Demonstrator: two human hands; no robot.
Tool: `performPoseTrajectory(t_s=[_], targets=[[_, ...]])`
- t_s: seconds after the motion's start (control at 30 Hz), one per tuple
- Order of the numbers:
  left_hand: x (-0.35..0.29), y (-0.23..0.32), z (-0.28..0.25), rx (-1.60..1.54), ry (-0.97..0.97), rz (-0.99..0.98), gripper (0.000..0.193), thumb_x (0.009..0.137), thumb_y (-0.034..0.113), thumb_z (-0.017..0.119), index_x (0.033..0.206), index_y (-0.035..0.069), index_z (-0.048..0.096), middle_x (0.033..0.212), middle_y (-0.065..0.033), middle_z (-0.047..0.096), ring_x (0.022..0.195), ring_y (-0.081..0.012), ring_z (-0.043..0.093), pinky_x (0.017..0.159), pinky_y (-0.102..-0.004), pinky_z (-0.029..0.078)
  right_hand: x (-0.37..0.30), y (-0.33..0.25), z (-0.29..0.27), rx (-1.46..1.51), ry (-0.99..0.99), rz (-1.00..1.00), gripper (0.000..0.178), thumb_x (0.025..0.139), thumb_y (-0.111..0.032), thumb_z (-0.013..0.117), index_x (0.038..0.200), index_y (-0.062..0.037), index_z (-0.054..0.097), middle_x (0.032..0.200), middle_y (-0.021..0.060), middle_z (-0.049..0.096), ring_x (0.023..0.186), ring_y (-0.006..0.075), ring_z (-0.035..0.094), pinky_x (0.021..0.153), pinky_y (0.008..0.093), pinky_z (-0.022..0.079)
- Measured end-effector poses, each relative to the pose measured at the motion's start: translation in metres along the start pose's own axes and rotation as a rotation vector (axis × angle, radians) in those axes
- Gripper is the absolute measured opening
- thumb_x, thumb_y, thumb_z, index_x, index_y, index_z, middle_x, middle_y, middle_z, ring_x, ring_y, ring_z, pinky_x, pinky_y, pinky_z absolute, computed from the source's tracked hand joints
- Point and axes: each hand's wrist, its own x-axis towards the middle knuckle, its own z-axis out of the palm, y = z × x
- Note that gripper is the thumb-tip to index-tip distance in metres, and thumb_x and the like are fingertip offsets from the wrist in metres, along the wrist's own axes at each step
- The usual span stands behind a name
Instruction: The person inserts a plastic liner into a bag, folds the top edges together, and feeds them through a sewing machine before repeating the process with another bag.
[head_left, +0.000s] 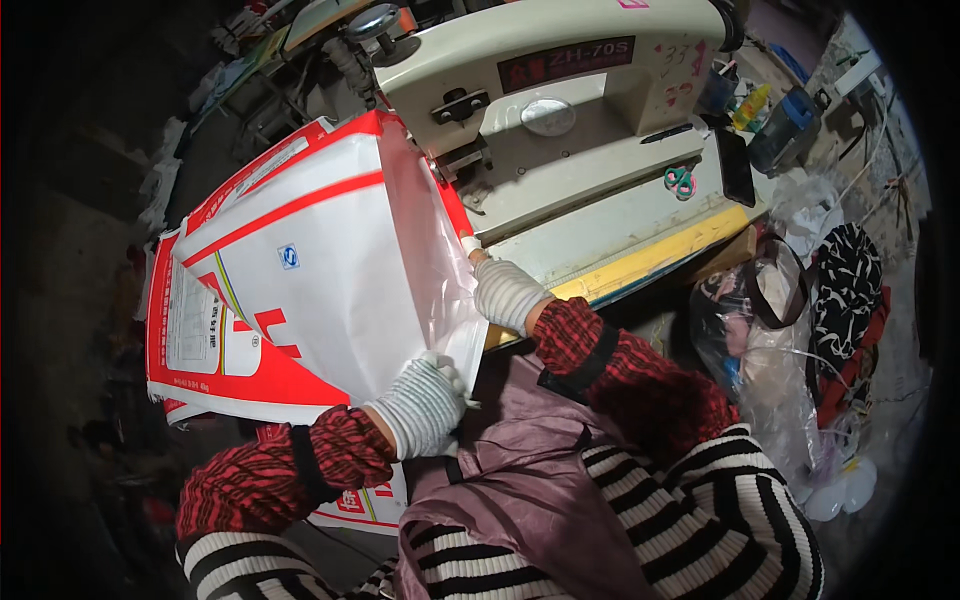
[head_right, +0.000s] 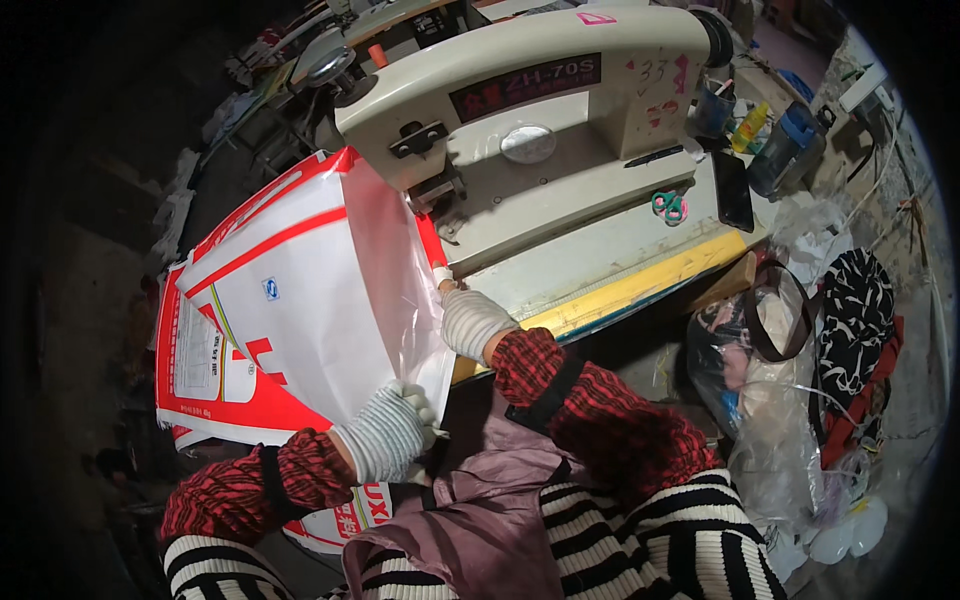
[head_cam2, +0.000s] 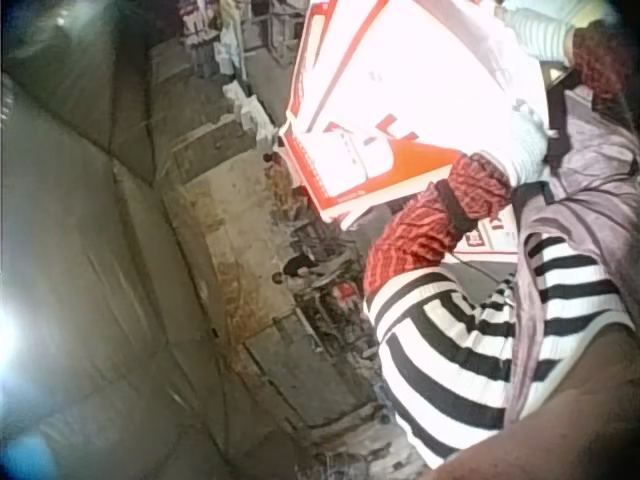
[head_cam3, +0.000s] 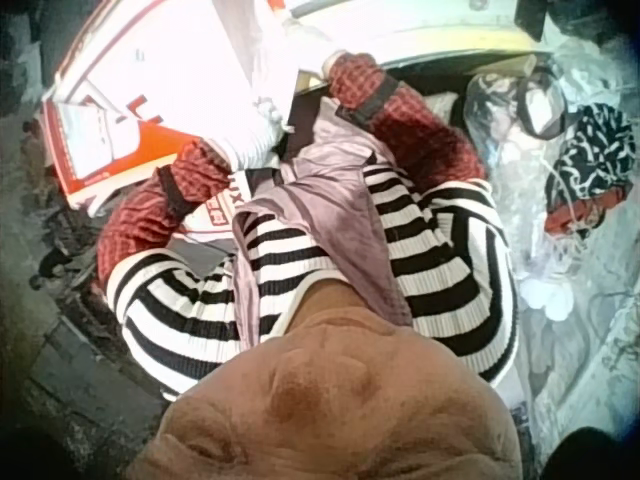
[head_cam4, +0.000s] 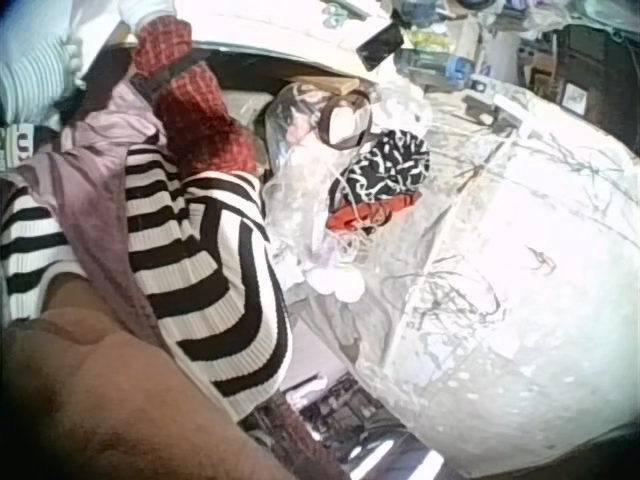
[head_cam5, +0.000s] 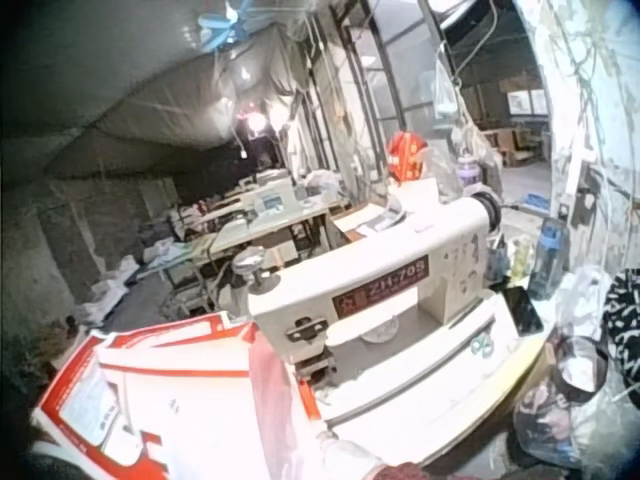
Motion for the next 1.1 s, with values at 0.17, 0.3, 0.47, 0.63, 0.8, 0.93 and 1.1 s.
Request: performPoseTrajectory(t_s=[0.17, 0.3, 0.47, 0.63, 0.8, 0.93, 1.1], targets=[[-0.030, -0.032, -0.097, 0.232, -0.162, -0.135, 0.019, 0.078, 0.027, 0.054, 0.076, 0.010, 0.064, 0.064, -0.0055, 0.058, 0.062, -0.0217, 0.057, 0.069, -0.0430, 0.042, 0.000, -0.001, 0.007, -0.170, 0.095, -0.240, 0.056, 0.091, -0.031, 0.052, 0.131, 0.0040, 0.033, 0.084, 0.0204, 0.065, 0.081, 0.0276, 0.065, 0.069, 0.0378, 0.051], [0.007, 0.084, -0.082, 1.342, 0.158, -0.106, 0.019, 0.072, 0.022, 0.058, 0.056, 0.012, 0.061, 0.052, -0.0060, 0.055, 0.048, -0.0223, 0.051, 0.059, -0.0374, 0.045, 0.018, 0.026, 0.033, 0.212, 0.085, -0.073, 0.043, 0.094, -0.025, 0.039, 0.128, 0.0030, 0.042, 0.090, 0.0270, 0.061, 0.086, 0.0353, 0.061, 0.071, 0.0401, 0.048], [0.011, 0.061, -0.115, -0.078, -0.319, 0.029, 0.016, 0.074, 0.012, 0.056, 0.074, 0.010, 0.072, 0.065, -0.0089, 0.066, 0.059, -0.0277, 0.063, 0.059, -0.0425, 0.047, -0.041, -0.050, 0.009, -0.233, 0.099, -0.046, 0.036, 0.085, -0.011, 0.043, 0.117, 0.0044, 0.050, 0.084, 0.0200, 0.067, 0.077, 0.0331, 0.067, 0.068, 0.0456, 0.052], [-0.004, -0.095, -0.072, -0.519, -0.576, -0.421, 0.018, 0.086, 0.020, 0.052, 0.090, 0.007, 0.064, 0.080, -0.0114, 0.065, 0.076, -0.0239, 0.062, 0.072, -0.0397, 0.049, -0.006, -0.030, -0.013, -0.183, 0.208, 0.072, 0.024, 0.085, -0.014, 0.046, 0.099, 0.0010, 0.060, 0.086, 0.0190, 0.067, 0.081, 0.0337, 0.067, 0.068, 0.0457, 0.053], [0.035, 0.010, -0.093, -0.049, -0.160, 0.027, 0.015, 0.073, 0.013, 0.056, 0.073, 0.006, 0.069, 0.064, -0.0142, 0.063, 0.061, -0.0291, 0.061, 0.059, -0.0434, 0.045, 0.030, -0.047, -0.037, -0.115, 0.236, 0.041, 0.028, 0.086, -0.017, 0.046, 0.100, 0.0020, 0.060, 0.085, 0.0204, 0.067, 0.081, 0.0345, 0.067, 0.068, 0.0462, 0.052], [0.060, 0.042, -0.101, 0.011, 0.120, 0.164, 0.010, 0.061, 0.017, 0.060, 0.056, 0.008, 0.061, 0.054, -0.0101, 0.057, 0.052, -0.0254, 0.054, 0.056, -0.0393, 0.042, -0.025, -0.029, -0.018, -0.039, 0.048, -0.114, 0.046, 0.085, -0.015, 0.043, 0.126, 0.0062, 0.044, 0.090, 0.0221, 0.066, 0.084, 0.0350, 0.066, 0.069, 0.0447, 0.052], [0.017, 0.018, -0.111, 0.023, 0.436, -0.108, 0.021, 0.080, 0.018, 0.053, 0.089, 0.003, 0.066, 0.073, -0.0093, 0.063, 0.073, -0.0278, 0.062, 0.068, -0.0397, 0.048, -0.046, -0.056, -0.024, -0.269, 0.006, -0.030, 0.063, 0.086, -0.011, 0.036, 0.142, 0.0053, 0.015, 0.080, 0.0214, 0.066, 0.074, 0.0351, 0.066, 0.065, 0.0463, 0.050]])
